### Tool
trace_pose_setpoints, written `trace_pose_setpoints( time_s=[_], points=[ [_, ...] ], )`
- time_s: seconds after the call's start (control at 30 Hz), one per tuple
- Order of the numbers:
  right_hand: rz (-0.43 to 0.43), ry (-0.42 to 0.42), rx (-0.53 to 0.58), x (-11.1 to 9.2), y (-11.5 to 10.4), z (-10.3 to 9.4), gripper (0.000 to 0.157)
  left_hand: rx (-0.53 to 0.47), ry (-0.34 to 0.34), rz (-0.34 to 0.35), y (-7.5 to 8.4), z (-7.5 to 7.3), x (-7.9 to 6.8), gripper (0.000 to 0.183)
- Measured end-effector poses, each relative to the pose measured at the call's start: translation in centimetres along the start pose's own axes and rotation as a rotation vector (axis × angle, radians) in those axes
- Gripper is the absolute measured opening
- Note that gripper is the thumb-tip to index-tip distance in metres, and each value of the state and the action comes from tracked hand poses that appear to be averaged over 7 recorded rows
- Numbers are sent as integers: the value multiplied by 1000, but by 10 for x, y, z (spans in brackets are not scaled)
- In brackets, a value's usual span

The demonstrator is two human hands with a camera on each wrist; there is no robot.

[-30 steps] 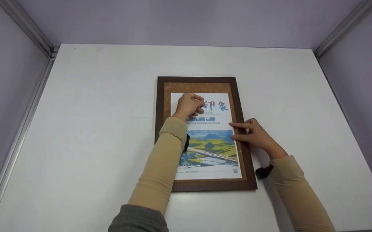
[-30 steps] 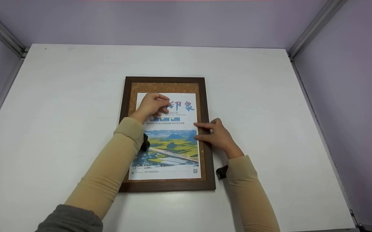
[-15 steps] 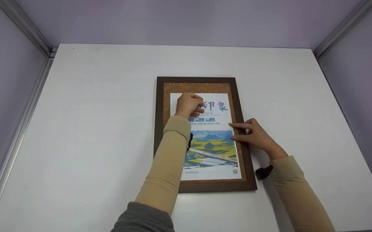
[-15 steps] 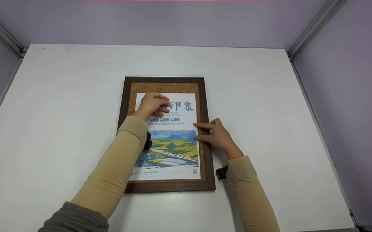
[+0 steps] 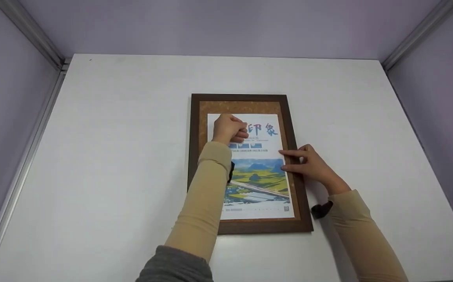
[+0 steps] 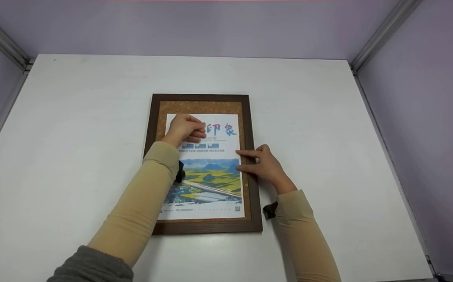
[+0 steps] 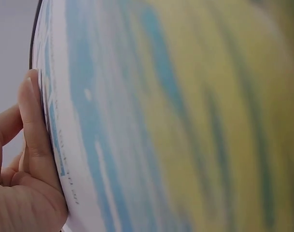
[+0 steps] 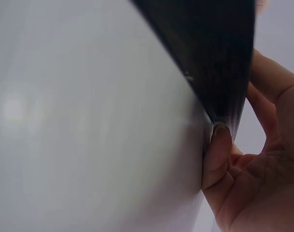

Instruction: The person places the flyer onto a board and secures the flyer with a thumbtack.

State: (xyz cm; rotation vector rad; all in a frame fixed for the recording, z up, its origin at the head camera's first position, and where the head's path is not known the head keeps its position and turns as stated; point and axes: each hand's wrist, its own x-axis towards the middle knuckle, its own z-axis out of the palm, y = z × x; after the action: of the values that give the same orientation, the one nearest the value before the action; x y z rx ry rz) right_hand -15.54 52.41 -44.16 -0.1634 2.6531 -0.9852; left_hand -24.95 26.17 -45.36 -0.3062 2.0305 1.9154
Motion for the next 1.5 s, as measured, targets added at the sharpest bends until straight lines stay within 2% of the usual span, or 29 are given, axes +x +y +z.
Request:
trace_pose_setpoints(
  time_s=[0.37,0.6,0.97,1.23,1.5],
  points=[
    [13,11,-4,0,3,2,57,45,52,-6,-1,5,3,14],
    [-24,0,21,-7,-5,1,53,55,55,-29,0,5,2,16],
    [-10,5,17,-5,-2,2,54,104,58,-17,0,5,0,19],
    [-16,9,22,-3,1,2,55,141,56,-36,2,6,1,24],
    [-8,3,18,-4,-1,4,55,171,70,-14,-3,6,1,23]
  ],
)
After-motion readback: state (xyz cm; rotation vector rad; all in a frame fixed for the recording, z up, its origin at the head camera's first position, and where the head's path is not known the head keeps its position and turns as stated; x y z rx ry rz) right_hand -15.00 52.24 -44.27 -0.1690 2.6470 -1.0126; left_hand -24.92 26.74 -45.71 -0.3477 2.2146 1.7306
